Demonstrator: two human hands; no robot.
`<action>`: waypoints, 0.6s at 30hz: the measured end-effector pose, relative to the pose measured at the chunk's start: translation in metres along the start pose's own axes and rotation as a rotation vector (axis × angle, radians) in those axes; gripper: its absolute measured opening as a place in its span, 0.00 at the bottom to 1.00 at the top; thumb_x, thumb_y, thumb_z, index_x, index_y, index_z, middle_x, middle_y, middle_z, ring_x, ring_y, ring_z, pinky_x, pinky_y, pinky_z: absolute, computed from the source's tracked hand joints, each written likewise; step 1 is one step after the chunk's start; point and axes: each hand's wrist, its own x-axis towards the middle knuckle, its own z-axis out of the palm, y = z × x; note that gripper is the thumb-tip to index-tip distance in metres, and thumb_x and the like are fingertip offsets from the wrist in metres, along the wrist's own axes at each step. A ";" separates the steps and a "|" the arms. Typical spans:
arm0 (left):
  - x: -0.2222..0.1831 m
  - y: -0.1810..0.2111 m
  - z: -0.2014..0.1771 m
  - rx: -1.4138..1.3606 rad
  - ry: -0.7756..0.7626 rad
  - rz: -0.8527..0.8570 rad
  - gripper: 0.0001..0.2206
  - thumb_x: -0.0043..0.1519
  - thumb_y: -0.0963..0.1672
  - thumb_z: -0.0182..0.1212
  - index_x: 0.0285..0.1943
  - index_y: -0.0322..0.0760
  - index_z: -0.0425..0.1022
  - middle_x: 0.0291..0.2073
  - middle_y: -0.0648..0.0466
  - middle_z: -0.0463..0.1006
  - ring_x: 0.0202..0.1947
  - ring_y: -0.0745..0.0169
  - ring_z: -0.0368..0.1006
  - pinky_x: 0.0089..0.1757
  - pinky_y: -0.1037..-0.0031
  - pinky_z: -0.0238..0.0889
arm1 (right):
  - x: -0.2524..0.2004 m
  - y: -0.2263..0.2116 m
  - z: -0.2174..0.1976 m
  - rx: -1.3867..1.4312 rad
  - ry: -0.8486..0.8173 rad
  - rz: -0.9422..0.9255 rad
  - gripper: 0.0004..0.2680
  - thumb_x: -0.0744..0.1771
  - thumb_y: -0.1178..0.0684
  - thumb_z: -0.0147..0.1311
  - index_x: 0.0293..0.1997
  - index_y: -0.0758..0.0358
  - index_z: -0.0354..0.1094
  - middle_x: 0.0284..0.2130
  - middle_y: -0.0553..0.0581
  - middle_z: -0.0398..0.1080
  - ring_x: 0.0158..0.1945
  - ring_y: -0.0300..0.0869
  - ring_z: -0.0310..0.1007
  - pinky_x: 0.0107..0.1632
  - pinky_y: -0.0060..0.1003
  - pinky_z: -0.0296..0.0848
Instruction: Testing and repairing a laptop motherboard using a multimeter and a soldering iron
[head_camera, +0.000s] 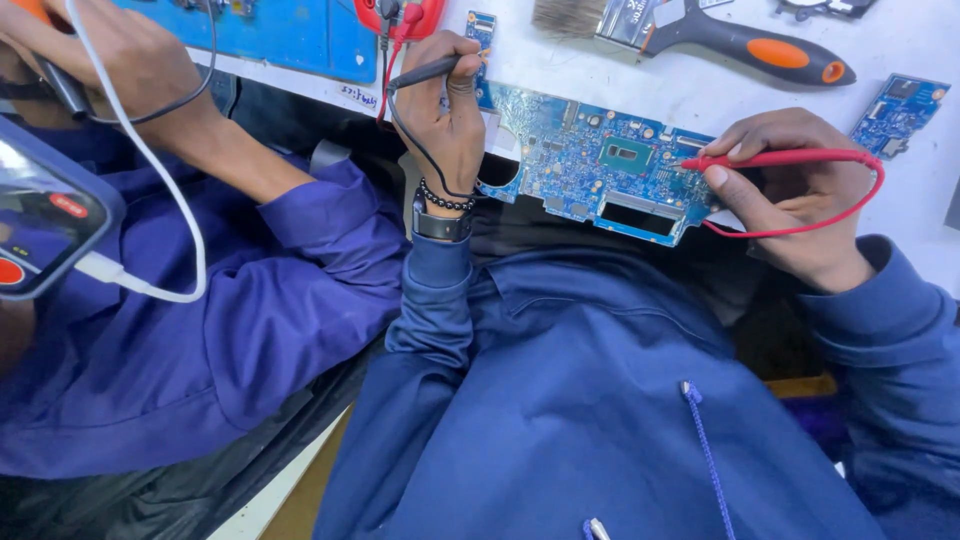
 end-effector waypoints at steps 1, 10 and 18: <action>-0.001 0.000 0.001 -0.001 0.000 -0.001 0.17 0.73 0.52 0.47 0.42 0.38 0.75 0.37 0.55 0.77 0.39 0.56 0.75 0.43 0.65 0.71 | 0.000 -0.001 0.000 -0.001 0.000 0.001 0.07 0.72 0.69 0.60 0.48 0.72 0.63 0.47 0.71 0.69 0.51 0.56 0.76 0.57 0.45 0.79; -0.010 -0.007 0.001 0.121 0.032 -0.179 0.19 0.71 0.55 0.45 0.43 0.45 0.77 0.41 0.59 0.79 0.46 0.56 0.77 0.49 0.66 0.70 | -0.003 -0.003 0.002 -0.073 -0.028 0.023 0.06 0.73 0.69 0.61 0.49 0.75 0.66 0.47 0.70 0.70 0.52 0.53 0.75 0.61 0.43 0.77; -0.020 -0.014 0.010 -0.068 0.076 -0.139 0.05 0.71 0.48 0.58 0.52 0.51 0.74 0.46 0.65 0.80 0.49 0.57 0.82 0.44 0.69 0.79 | -0.015 0.005 0.005 -0.054 0.081 0.190 0.08 0.74 0.69 0.59 0.51 0.69 0.61 0.51 0.66 0.69 0.57 0.48 0.76 0.65 0.36 0.78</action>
